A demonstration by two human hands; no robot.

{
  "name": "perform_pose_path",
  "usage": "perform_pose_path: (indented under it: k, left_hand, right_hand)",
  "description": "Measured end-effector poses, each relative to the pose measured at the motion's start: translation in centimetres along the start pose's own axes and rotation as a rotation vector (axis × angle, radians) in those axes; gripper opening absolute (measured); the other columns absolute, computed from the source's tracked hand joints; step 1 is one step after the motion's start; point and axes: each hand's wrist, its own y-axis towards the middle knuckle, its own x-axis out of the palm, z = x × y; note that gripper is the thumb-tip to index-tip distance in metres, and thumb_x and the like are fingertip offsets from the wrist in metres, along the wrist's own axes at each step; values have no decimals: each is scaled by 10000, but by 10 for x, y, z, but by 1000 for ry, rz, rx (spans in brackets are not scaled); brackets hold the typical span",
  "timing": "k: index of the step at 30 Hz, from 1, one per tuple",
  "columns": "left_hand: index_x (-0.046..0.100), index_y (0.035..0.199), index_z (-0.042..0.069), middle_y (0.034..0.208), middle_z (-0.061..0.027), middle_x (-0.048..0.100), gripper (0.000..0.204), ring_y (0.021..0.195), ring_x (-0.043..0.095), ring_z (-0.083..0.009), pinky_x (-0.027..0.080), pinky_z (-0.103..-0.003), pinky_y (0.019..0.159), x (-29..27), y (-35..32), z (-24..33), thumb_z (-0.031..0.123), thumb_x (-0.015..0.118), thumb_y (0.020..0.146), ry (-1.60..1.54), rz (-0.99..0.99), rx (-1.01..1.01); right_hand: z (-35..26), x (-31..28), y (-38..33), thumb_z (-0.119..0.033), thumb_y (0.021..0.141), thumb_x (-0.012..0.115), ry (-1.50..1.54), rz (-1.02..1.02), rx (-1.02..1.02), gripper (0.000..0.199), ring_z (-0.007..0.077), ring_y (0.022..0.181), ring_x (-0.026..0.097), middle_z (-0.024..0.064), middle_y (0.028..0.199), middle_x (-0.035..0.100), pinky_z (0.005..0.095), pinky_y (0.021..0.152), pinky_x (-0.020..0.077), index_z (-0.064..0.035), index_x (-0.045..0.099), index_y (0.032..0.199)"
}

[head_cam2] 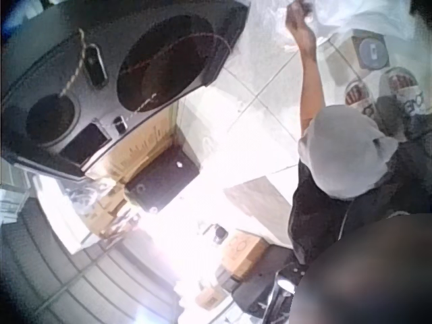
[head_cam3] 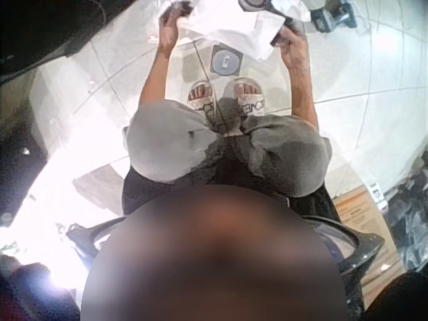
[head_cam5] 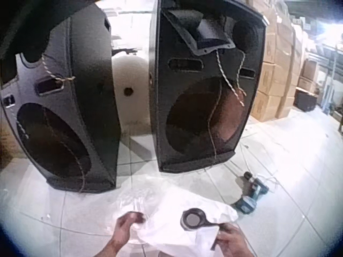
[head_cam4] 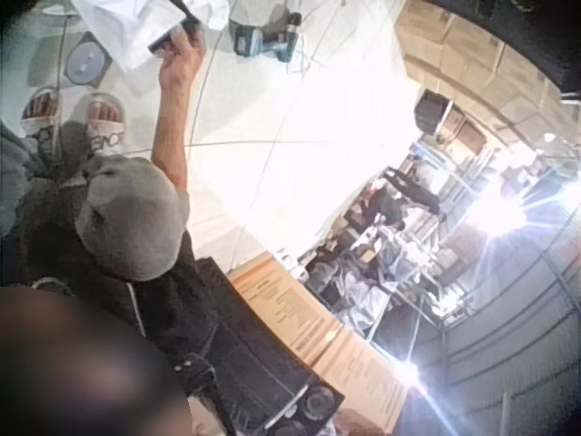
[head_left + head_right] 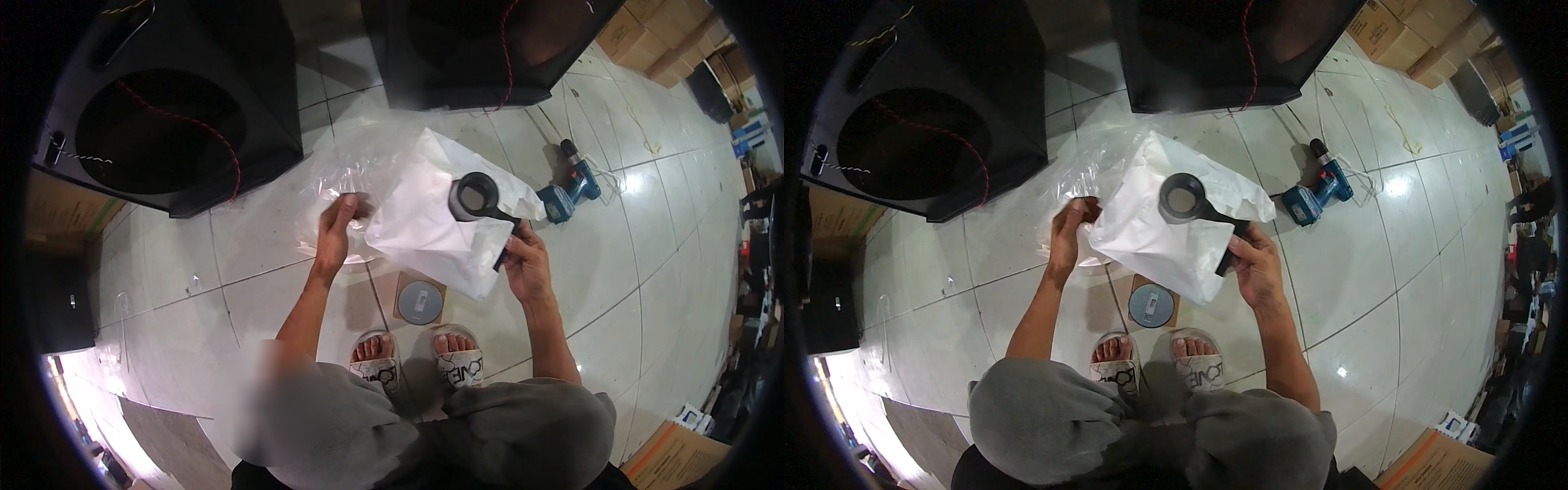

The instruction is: The person sits on the floor and assembles speaker components. They unwrap a speaker driver, apply a label, and attach it to a horn enclosure. They repeat the process for a second unit, then place the assembled speakers upright.

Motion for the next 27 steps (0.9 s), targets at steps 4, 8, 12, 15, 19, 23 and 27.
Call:
perform_pose_path:
  k: [4,8,12,15,19,23,27]
  left_hand:
    - [703,1023,1,768,-40,619,373,755,561,-110,466,-275,726,19,-10,15,349,571,1006,-58,-33,-87]
    - [682,902,-17,605,-11,520,396,581,512,-92,437,-273,558,21,-14,22,342,558,1014,200,80,14]
    - [630,812,-28,569,-36,521,395,520,495,-93,415,-291,499,24,-16,24,298,549,1021,299,119,94]
    - [633,785,10,580,-118,562,280,491,531,-226,449,-322,523,31,-24,27,196,584,989,492,292,270]
    - [691,914,51,718,-171,643,141,643,630,-332,500,-404,636,-15,-42,43,138,590,959,793,587,444]
    - [725,945,71,1012,-181,685,123,937,632,-311,465,-454,849,-181,-39,47,117,616,914,850,1021,289]
    - [741,1026,142,1403,-210,523,194,1417,351,-321,221,-534,1167,-298,-29,-28,183,580,925,1360,619,161]
  right_hand:
    - [13,8,8,-36,894,678,-107,20,5,228,150,834,687,70,1003,691,297,704,589,7,635,1114]
    - [24,13,3,-58,881,720,-198,74,13,151,109,798,645,38,942,671,262,680,560,-11,665,1012]
    - [24,12,-3,-52,888,707,-218,99,34,93,103,779,627,36,906,660,248,652,535,-15,644,946]
    - [21,17,-7,-41,880,697,-278,137,50,115,121,780,647,52,906,673,242,672,542,-5,654,980]
    - [9,35,-14,-50,871,695,-303,34,40,198,147,812,674,74,967,699,260,715,558,18,660,1054]
    - [-25,42,-9,-47,864,683,-352,-137,-18,324,153,870,699,100,1058,714,283,778,586,43,635,1172]
    - [-33,35,-1,-34,919,615,-246,-327,5,373,164,998,685,99,1156,690,293,913,554,25,566,1284]
